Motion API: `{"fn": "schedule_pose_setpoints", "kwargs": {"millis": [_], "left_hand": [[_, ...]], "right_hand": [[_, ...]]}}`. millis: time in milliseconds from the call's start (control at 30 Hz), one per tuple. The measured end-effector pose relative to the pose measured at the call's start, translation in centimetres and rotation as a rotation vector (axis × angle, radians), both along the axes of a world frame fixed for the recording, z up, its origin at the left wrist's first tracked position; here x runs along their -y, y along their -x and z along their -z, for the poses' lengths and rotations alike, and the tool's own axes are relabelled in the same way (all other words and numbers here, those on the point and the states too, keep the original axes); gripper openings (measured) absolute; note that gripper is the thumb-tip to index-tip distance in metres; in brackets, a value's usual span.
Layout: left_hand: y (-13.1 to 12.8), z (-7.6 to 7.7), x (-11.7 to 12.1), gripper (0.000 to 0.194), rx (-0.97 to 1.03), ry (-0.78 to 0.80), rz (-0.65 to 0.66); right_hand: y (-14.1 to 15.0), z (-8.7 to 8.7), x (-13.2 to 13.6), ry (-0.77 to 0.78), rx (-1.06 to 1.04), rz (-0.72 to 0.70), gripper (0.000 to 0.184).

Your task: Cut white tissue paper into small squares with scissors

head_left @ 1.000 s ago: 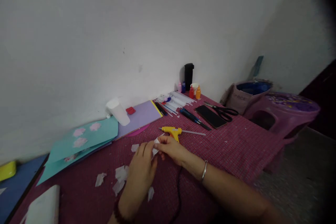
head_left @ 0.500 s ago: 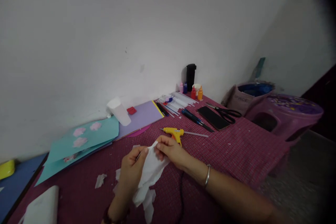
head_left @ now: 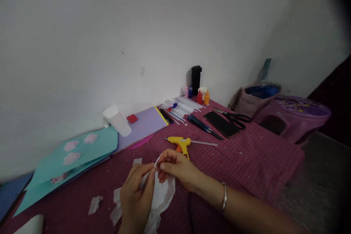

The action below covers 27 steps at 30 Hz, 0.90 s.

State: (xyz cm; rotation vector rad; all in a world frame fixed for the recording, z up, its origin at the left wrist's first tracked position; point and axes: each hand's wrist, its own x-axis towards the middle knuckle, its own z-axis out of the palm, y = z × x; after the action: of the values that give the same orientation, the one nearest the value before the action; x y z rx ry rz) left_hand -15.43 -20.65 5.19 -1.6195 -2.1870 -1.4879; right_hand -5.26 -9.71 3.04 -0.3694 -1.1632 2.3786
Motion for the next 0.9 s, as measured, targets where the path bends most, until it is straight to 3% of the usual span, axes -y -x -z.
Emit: {"fn": "schedule_pose_setpoints", "kwargs": {"millis": [133, 233, 333, 467, 600, 700, 900], "left_hand": [[-0.4, -0.4, -0.4, 0.011, 0.02, -0.011, 0.08], [0.0, -0.5, -0.3, 0.02, 0.254, 0.086, 0.152], [0.7, -0.4, -0.4, 0.022, 0.558, 0.195, 0.118], [0.9, -0.4, -1.0, 0.024, 0.768, 0.097, 0.074], [0.9, -0.3, -1.2, 0.024, 0.767, 0.06, 0.068], [1.2, -0.1, -1.0, 0.019, 0.746, 0.133, 0.131], [1.3, -0.5, -0.9, 0.012, 0.495, 0.218, 0.163]], "right_hand": [[-0.2, -0.2, -0.2, 0.021, -0.008, 0.038, 0.037], [-0.4, -0.2, -0.3, 0.001, 0.027, 0.076, 0.029], [-0.5, -0.2, -0.4, -0.083, 0.039, 0.073, 0.017], [-0.6, -0.2, -0.3, -0.292, -0.027, 0.103, 0.01], [-0.5, -0.3, 0.0, -0.392, -0.058, 0.134, 0.009], [-0.5, -0.3, 0.1, -0.342, -0.052, 0.12, 0.01], [-0.4, 0.0, 0.0, -0.314, 0.012, 0.095, 0.018]]}}
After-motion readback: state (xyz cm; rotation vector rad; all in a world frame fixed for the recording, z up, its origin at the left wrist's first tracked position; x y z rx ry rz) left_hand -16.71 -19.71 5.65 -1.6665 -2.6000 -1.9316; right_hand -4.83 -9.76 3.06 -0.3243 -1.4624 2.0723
